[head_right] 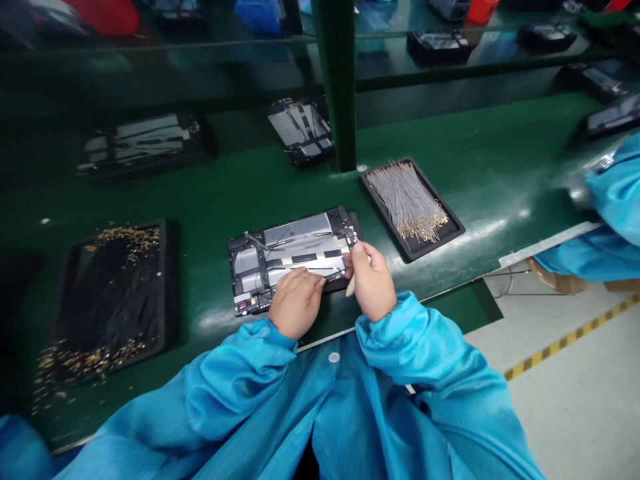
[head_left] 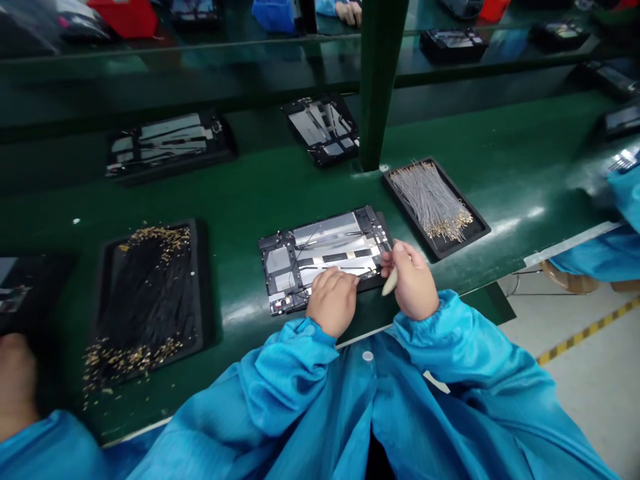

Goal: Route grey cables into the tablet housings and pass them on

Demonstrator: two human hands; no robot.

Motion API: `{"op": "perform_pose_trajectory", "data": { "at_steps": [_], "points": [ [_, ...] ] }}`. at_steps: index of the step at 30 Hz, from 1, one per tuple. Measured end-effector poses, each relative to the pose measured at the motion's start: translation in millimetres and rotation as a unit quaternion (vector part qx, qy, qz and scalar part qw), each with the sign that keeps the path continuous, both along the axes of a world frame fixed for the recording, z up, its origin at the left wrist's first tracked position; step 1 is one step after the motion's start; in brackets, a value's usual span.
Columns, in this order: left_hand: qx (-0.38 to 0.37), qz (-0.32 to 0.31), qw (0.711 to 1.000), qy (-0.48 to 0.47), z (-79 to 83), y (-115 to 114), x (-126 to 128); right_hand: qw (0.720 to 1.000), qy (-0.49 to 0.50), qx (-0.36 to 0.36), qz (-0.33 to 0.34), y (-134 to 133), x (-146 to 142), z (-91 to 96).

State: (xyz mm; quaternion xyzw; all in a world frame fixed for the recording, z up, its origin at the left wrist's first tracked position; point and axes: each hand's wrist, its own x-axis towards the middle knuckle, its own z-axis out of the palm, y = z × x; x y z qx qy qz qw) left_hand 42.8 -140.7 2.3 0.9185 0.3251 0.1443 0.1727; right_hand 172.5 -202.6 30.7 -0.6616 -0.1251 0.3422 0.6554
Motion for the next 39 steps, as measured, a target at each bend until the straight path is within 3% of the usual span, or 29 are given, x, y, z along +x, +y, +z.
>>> {"op": "perform_pose_trajectory", "data": {
  "at_steps": [4, 9, 13, 20, 30, 39],
  "points": [
    [0.006, -0.001, 1.000, 0.012, 1.0, 0, -1, 0.979, -0.203, 0.016, -0.031, 3, -5, -9.1],
    [0.004, -0.007, 1.000, 0.023, 2.8, 0, -1, 0.951, -0.302, 0.063, -0.032, 5, -9, -31.9],
    [0.012, -0.006, 1.000, 0.027, 2.7, 0, 0, 0.943, -0.329, 0.055, -0.008, 4, -10, -40.0],
    [0.021, -0.012, 0.999, 0.032, 3.0, 1, 0, 0.936, -0.349, 0.043, -0.004, 2, -10, -36.7],
    [0.012, -0.008, 1.000, 0.025, 0.8, 1, -1, 0.957, -0.290, 0.020, -0.016, 4, -9, -36.4],
    [-0.004, -0.009, 1.000, 0.023, 2.9, 3, 1, 0.953, -0.301, 0.027, -0.014, 5, -9, -35.2]
  ]
}}
